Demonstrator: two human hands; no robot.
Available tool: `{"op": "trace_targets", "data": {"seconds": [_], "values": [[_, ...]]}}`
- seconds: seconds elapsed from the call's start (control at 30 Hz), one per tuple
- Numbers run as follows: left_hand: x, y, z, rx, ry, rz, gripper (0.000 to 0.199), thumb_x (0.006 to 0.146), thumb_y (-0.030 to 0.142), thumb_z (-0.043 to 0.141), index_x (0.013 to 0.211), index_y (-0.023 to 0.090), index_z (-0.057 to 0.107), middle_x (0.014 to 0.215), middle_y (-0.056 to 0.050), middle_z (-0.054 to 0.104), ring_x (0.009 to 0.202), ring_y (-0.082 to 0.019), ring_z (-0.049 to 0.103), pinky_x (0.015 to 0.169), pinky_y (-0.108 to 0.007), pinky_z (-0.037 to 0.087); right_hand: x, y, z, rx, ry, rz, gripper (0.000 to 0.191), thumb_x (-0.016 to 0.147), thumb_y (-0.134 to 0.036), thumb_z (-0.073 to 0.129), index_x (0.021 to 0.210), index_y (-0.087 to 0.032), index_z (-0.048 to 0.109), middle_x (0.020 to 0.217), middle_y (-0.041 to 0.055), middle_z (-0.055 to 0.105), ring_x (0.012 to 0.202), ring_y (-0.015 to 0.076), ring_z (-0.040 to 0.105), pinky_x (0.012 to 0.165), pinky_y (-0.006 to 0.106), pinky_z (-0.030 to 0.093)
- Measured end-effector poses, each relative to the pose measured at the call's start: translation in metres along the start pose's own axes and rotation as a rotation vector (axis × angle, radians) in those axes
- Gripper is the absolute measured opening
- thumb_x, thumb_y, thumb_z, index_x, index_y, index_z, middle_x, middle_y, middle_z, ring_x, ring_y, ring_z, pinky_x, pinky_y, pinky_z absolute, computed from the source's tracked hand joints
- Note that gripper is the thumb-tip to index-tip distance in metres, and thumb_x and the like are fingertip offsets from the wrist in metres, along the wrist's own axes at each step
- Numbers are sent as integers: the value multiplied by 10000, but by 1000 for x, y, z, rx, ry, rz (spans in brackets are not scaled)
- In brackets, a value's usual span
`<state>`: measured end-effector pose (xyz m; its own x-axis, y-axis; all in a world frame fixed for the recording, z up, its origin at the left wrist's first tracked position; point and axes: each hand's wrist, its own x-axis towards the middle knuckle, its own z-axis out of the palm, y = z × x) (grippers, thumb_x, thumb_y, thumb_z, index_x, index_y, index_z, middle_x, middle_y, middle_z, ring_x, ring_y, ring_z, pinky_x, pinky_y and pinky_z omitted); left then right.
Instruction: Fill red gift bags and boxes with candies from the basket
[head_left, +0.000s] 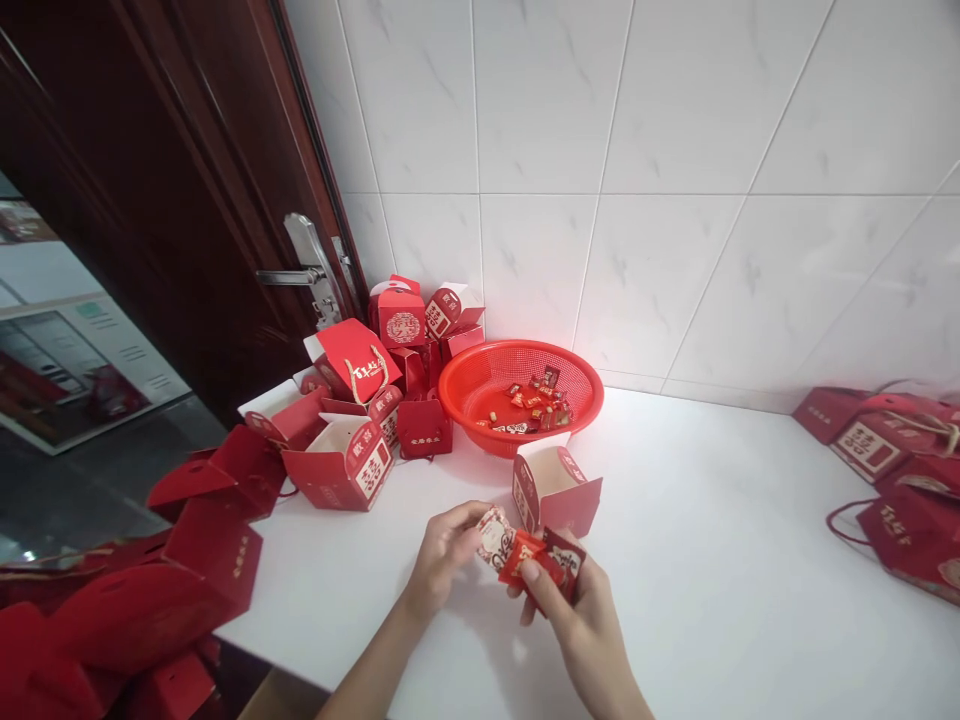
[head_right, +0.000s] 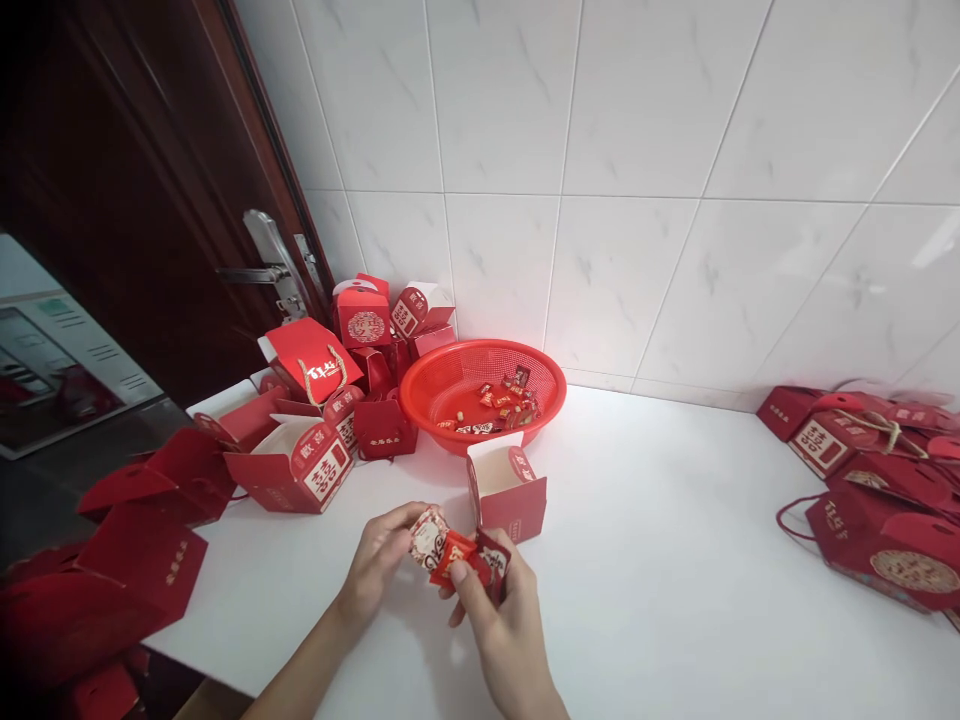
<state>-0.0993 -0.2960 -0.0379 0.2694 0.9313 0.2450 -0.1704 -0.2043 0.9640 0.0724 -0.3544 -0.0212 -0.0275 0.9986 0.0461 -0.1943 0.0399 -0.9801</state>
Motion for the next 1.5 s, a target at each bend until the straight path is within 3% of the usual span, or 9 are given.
{"op": "trace_targets", "data": {"seconds": [0.23,0.4,0.6,0.67,0.8,0.9,1.07,1.23,1.5], "values": [[6,-8,-11,171,226,65,463,891,551,554,908,132,752,781,-88,720,758,-226,637,738,-324,492,-9,6,10,123,-6,104,462,800,-582,729,892,-138,640,685,61,676,554,138,565,523,254,512],[10,-15,-10,301,200,-12,399,889,504,562,877,151,747,755,-69,700,712,-203,617,684,-304,486,-7,12,11,206,-37,177,515,753,-609,756,887,-126,638,673,74,685,521,139,565,478,251,489],[9,-31,0,370,114,-13,350,869,482,589,838,161,725,764,-65,683,707,-208,627,653,-294,479,-2,5,2,187,15,102,496,773,-608,735,885,-133,646,632,65,675,480,136,543,468,255,470],[11,-33,5,400,116,62,325,868,465,595,866,166,723,838,-80,686,780,-227,639,707,-310,491,0,1,-9,159,107,19,452,780,-577,740,886,-145,658,628,60,672,494,150,556,482,266,483],[17,-37,14,386,257,106,290,917,447,548,962,190,675,956,-89,644,870,-238,618,794,-339,492,7,-5,-40,116,482,-115,412,750,-517,795,919,-155,692,659,70,685,570,186,602,514,279,500],[21,-43,16,321,279,68,309,908,486,556,1031,212,626,1019,-89,619,948,-260,601,864,-374,479,15,-12,-60,190,677,-208,353,701,-475,845,755,-159,697,689,80,670,630,206,615,562,315,529],[21,-57,15,288,227,63,680,789,588,669,1331,229,471,1351,-147,533,1271,-365,489,1063,-487,381,28,-17,-73,262,833,-204,361,608,-437,903,679,-150,696,709,73,650,645,189,592,519,295,499],[22,-64,21,275,119,-20,1024,639,530,827,1471,238,306,1493,-179,422,1403,-421,362,1122,-528,354,33,-11,-72,239,787,-137,401,608,-477,894,731,-143,708,694,65,657,607,169,569,535,293,503],[24,-57,26,250,-2,-90,1025,694,313,820,1532,294,231,1548,-163,364,1439,-391,315,1173,-566,278,32,-15,-68,248,707,-183,362,675,-463,862,738,-150,690,713,57,645,632,169,564,541,289,483]]}}
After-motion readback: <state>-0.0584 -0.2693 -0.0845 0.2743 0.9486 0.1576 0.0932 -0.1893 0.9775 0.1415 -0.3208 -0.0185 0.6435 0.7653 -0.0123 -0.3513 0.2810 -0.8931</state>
